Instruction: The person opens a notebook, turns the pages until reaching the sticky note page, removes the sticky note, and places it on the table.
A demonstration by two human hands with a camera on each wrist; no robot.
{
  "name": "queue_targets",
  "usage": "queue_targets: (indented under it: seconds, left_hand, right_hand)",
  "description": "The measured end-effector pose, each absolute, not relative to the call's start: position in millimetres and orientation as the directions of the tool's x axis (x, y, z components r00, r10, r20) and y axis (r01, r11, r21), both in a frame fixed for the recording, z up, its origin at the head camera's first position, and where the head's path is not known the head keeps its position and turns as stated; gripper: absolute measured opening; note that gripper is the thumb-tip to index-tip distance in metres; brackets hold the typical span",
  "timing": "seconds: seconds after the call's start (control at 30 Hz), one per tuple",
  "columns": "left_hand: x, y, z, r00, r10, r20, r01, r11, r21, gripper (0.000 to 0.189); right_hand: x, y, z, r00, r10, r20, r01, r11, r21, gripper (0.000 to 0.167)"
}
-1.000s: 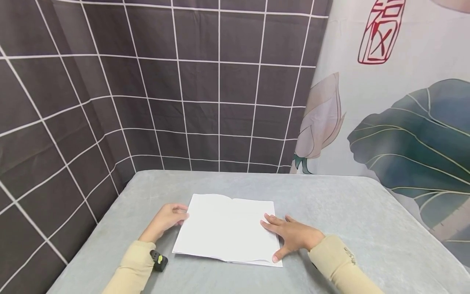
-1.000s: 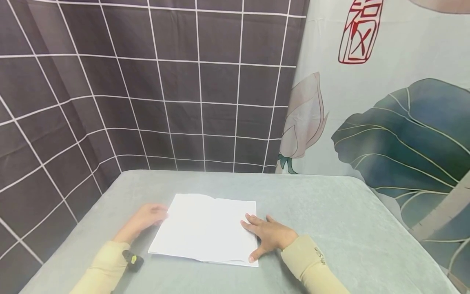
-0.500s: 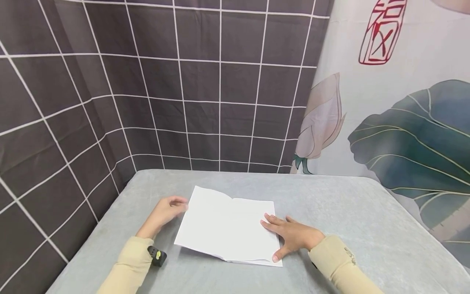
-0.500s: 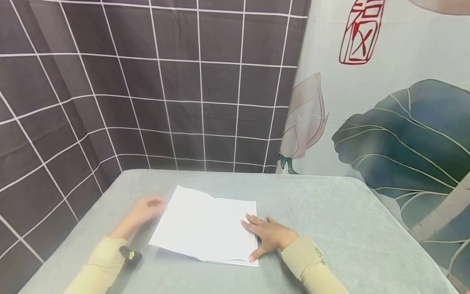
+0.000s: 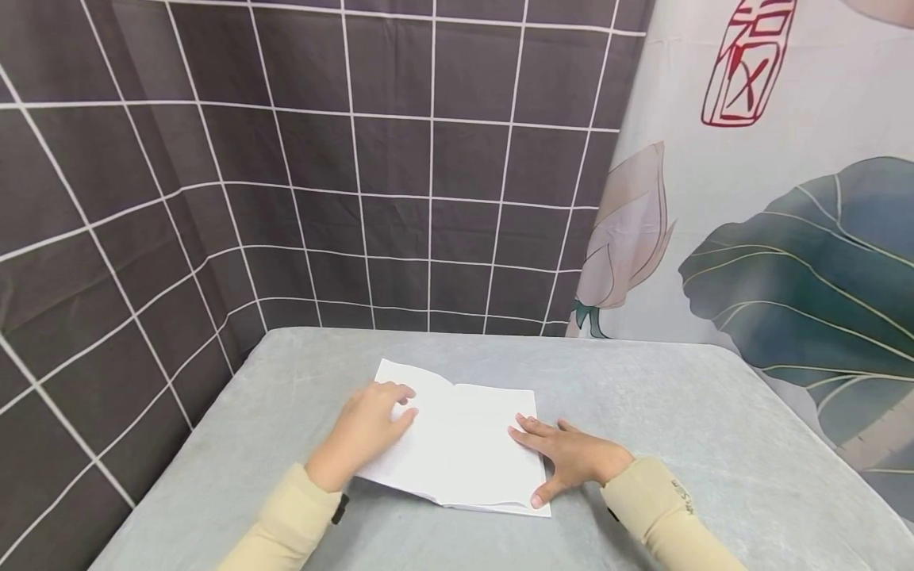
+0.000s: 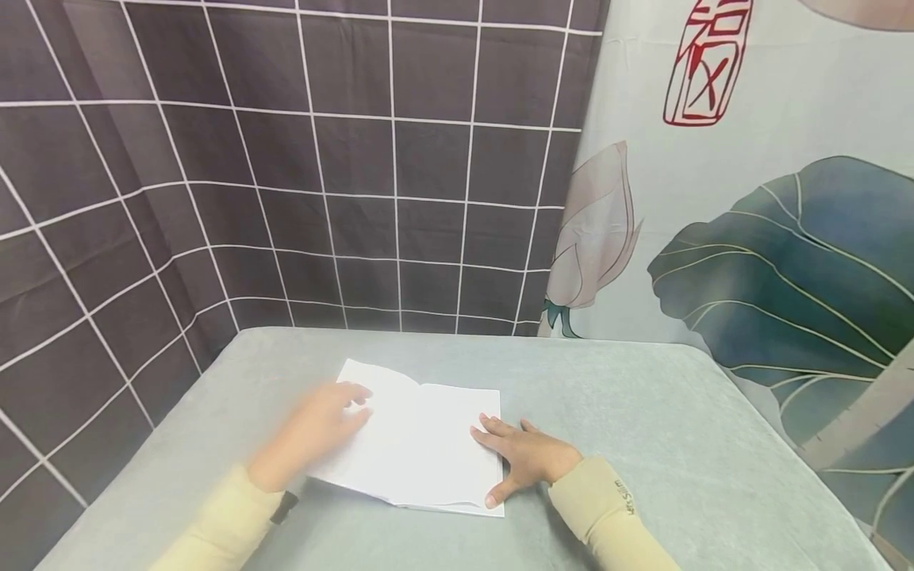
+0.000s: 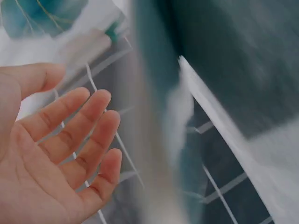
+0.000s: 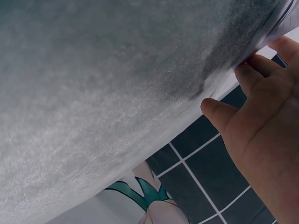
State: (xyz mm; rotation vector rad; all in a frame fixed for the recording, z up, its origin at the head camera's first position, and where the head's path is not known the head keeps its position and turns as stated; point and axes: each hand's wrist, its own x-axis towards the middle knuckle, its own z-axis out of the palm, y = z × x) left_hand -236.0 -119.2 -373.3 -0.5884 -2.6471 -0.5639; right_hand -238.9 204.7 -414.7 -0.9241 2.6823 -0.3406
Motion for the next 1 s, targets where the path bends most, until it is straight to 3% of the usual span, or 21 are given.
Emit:
queue_targets:
  seconds: [0.13,0.3,0.53,0.77,1.0]
  left_hand:
    - [-222,-90,-377,-0.733,0.483,0.479,0.591,0.801,0.097,0.021]
    - [-208,-54,-388,-0.656,0.642,0.397,0.679,0.732,-0.062,0.030]
    - [-203,-18,-403,-0.633,0.731,0.254,0.734,0.671,-0.101,0.038]
    - [-195,-8,-407,-0.627,0.754,0.198,0.736,0.656,-0.167,0.039]
    - [-198,-7,-411,-0.651,0.738,0.175,0.728,0.673,-0.129,0.035]
  right_hand:
    - [-238,206,-414,-0.759,-0.623,-0.192,-0.552,0.770,-0.320,0.106]
    - [-239,207,-414,-0.763,-0.617,-0.192,-0.548,0.775,-0.313,0.106]
    - [-241,206,-417,-0.760,-0.625,-0.178,-0.566,0.772,-0.291,0.105]
    - [-240,206,-417,-0.755,-0.635,-0.165,-0.580,0.764,-0.285,0.106]
    - [-239,206,-416,-0.753,-0.636,-0.168,-0.579,0.762,-0.290,0.105]
